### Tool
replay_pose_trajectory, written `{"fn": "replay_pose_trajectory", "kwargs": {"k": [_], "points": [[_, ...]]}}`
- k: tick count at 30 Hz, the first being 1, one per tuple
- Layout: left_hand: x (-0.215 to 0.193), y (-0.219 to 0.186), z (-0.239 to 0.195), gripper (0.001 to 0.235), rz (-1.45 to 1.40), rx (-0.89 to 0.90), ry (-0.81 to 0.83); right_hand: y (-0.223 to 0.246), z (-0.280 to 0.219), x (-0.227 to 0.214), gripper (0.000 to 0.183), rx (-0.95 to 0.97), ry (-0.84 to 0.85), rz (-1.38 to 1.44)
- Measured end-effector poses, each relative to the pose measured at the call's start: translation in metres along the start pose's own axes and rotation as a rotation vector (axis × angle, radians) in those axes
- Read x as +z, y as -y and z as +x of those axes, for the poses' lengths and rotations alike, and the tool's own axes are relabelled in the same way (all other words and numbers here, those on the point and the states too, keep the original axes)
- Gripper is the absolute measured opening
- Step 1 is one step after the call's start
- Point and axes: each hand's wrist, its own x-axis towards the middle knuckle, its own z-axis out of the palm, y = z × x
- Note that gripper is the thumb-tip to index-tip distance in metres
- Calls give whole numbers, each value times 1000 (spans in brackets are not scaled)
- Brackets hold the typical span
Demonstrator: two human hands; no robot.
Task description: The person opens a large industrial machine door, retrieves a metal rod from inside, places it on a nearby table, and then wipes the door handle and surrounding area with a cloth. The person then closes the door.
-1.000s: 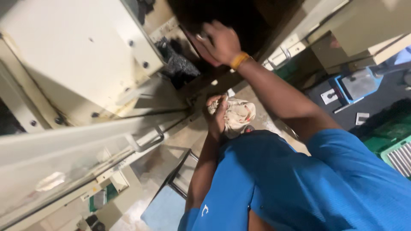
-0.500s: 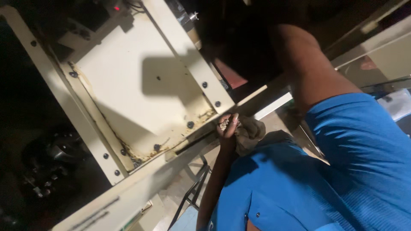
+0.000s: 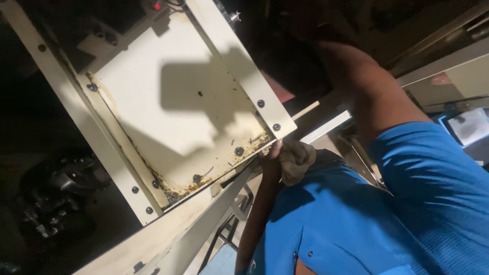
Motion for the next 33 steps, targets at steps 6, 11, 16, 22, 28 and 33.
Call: {"fn": "replay_pose_trajectory", "kwargs": {"k": [6,11,16,22,28,33], "points": [[-2,7,2,37,-70,-4,85,-9,8,4,43,46,-1,104],[-24,49,16,23,63,33,47,-17,11,5,45,92,2,198],[-47,114,38,23,234,71,168,-28,11,2,48,148,-10,285],[-67,125,41,20,1059,310,203,-29,11,14,51,190,-21,365],[-44,74,4,35,142,7,-3,-28,9,29,53,206,-66,435],[-18,45,-12,27,163,-3,-23,-12,-19,40,56,199,-152,550]]}}
